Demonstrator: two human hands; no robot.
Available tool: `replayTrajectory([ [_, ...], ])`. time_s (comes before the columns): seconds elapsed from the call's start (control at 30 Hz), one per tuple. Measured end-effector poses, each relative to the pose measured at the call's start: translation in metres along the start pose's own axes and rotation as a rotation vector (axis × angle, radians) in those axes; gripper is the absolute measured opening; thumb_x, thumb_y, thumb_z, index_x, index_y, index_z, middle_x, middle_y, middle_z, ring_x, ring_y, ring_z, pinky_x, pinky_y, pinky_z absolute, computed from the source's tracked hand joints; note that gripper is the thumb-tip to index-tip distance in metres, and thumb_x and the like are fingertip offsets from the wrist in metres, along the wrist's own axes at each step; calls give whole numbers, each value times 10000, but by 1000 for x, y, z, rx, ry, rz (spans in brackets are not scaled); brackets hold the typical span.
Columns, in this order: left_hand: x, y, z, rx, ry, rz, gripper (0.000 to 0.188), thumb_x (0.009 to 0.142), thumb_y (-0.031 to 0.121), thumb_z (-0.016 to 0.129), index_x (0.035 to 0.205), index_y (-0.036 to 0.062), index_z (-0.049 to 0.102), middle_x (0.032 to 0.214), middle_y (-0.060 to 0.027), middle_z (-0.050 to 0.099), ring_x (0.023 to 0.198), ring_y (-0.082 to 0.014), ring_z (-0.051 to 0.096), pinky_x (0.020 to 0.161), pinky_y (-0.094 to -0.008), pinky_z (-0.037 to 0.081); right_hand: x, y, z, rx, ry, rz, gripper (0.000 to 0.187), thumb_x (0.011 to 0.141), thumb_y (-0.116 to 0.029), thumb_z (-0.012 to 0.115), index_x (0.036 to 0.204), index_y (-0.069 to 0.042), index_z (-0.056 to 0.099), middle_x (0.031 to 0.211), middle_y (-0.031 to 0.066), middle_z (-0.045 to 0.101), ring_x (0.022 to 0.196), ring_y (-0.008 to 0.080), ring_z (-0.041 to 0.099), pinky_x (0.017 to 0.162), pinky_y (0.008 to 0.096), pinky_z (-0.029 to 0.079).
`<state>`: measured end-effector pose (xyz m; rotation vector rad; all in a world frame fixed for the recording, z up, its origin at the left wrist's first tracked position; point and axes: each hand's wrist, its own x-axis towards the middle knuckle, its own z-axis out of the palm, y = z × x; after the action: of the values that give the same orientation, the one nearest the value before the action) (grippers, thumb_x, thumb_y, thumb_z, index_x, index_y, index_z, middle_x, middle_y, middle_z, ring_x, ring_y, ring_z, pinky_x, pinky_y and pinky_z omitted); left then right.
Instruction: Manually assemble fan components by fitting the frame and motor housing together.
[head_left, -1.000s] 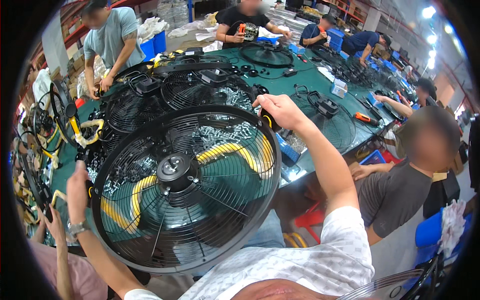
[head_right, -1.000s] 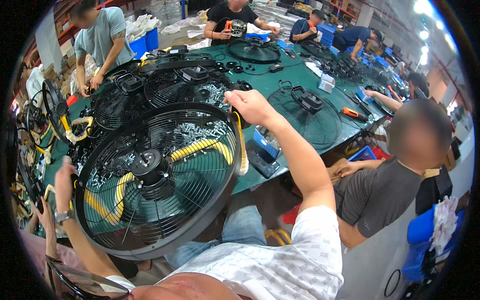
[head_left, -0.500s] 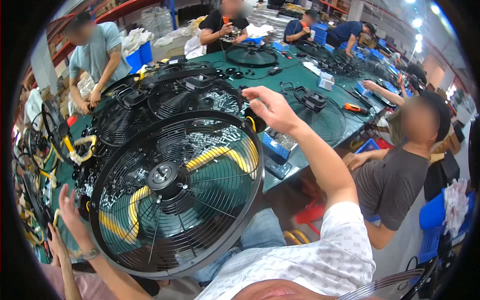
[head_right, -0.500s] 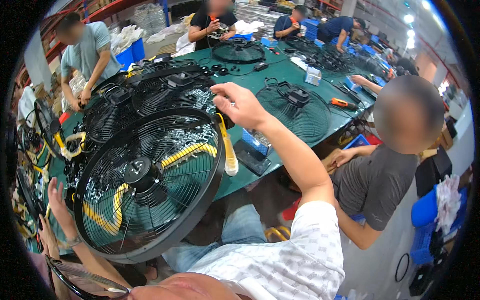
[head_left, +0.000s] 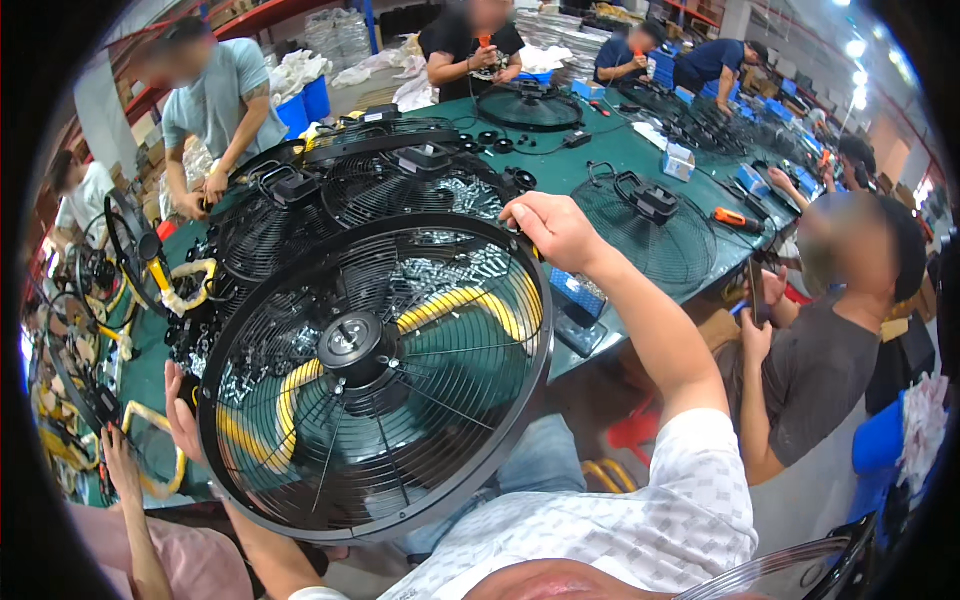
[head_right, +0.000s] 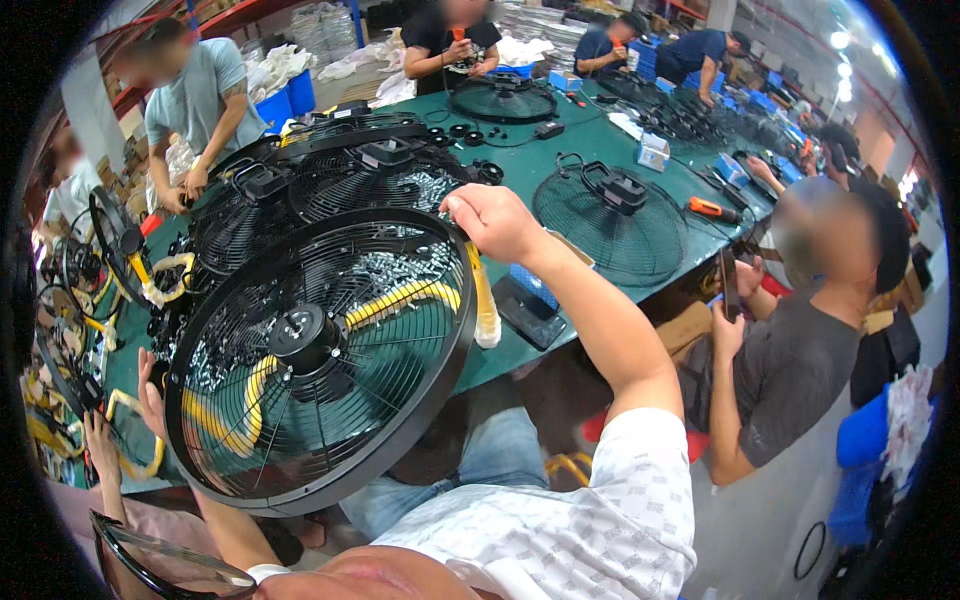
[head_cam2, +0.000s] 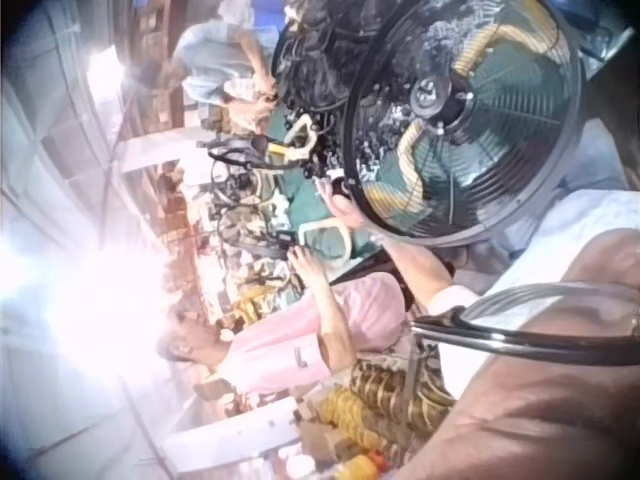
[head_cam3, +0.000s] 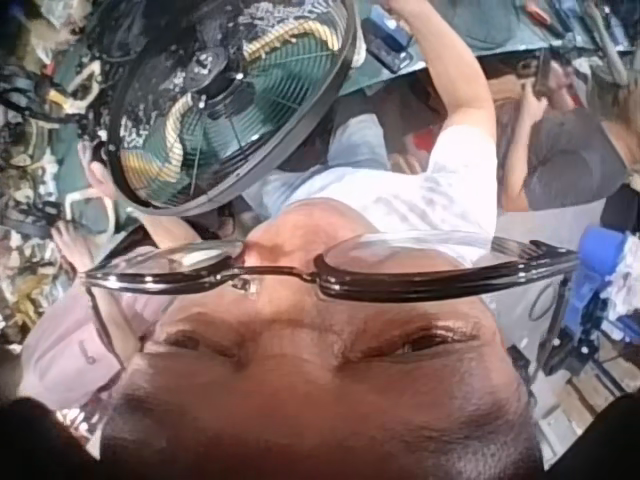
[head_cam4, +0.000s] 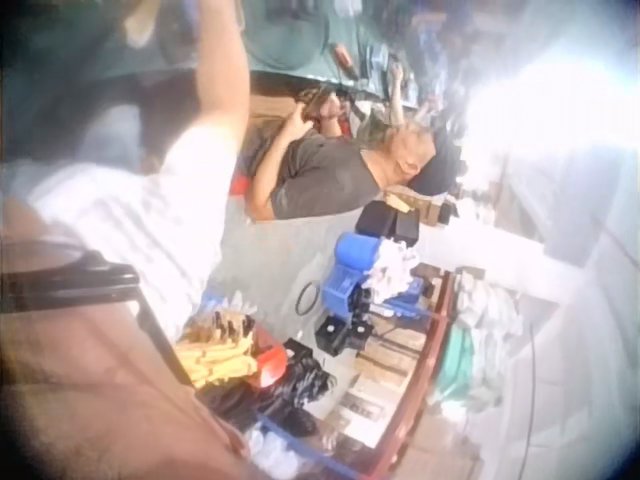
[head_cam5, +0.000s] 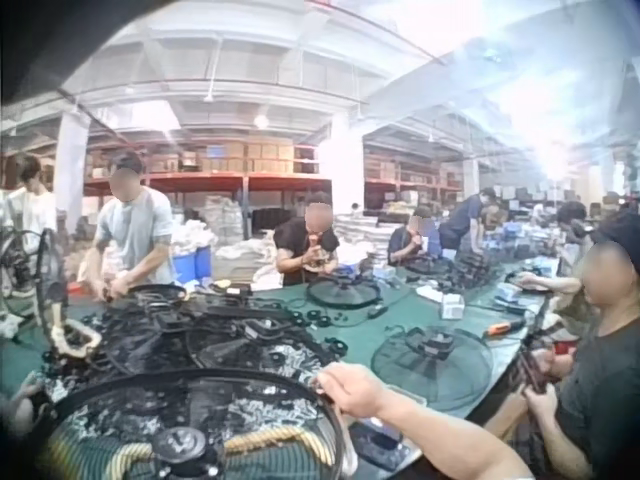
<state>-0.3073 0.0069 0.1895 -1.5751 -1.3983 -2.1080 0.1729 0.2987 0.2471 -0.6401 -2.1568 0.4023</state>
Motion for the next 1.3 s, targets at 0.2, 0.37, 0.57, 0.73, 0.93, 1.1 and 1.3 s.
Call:
replayTrajectory([
  [0.2,69,39,-30,382,-110,-654,459,1003,393,438,1237,37,609,1207,-95,642,1096,-204,605,873,-383,474,-1,-6,5,12,55,11,234,949,-167,512,959,10,666,876,161,677,793,292,660,725,346,515],
  [0.37,50,2,-20,542,-294,-329,586,974,492,450,763,-14,657,677,-97,614,659,-213,550,661,-351,446,1,-13,9,-145,-20,-69,284,981,-173,430,918,26,623,821,129,621,750,221,596,715,323,464],
  [0.57,-7,22,1,227,162,51,257,957,112,450,1097,-5,630,1230,-142,636,1155,-239,592,986,-329,446,-1,-6,10,27,-11,-49,298,1007,-150,407,970,60,615,848,98,616,790,174,569,753,290,448],
  [0.73,39,50,-24,395,-29,-249,291,951,188,499,1069,-30,652,1153,-148,672,1106,-201,614,950,-318,459,-8,3,13,57,25,0,296,1021,-153,398,1007,62,602,865,85,611,798,147,553,765,267,440],
  [0.93,58,30,-16,731,-365,-691,518,962,427,478,813,-40,644,693,-157,636,695,-207,627,687,-342,488,-7,0,14,159,3,75,319,1032,-164,375,1019,64,597,886,79,603,806,138,548,769,263,439],
  [1.1,3,24,-8,363,-15,-87,325,988,223,437,995,-25,649,1128,-149,661,987,-210,628,896,-319,473,-11,-3,16,-21,45,-74,287,1016,-118,377,997,72,590,918,127,619,858,211,588,821,297,448],
  [1.3,40,36,-15,384,-50,-126,271,862,118,528,1075,-1,647,1095,-132,681,956,-218,661,851,-315,502,-14,0,22,40,117,-47,287,1021,-116,375,999,72,591,943,123,620,881,200,587,844,295,447],
])
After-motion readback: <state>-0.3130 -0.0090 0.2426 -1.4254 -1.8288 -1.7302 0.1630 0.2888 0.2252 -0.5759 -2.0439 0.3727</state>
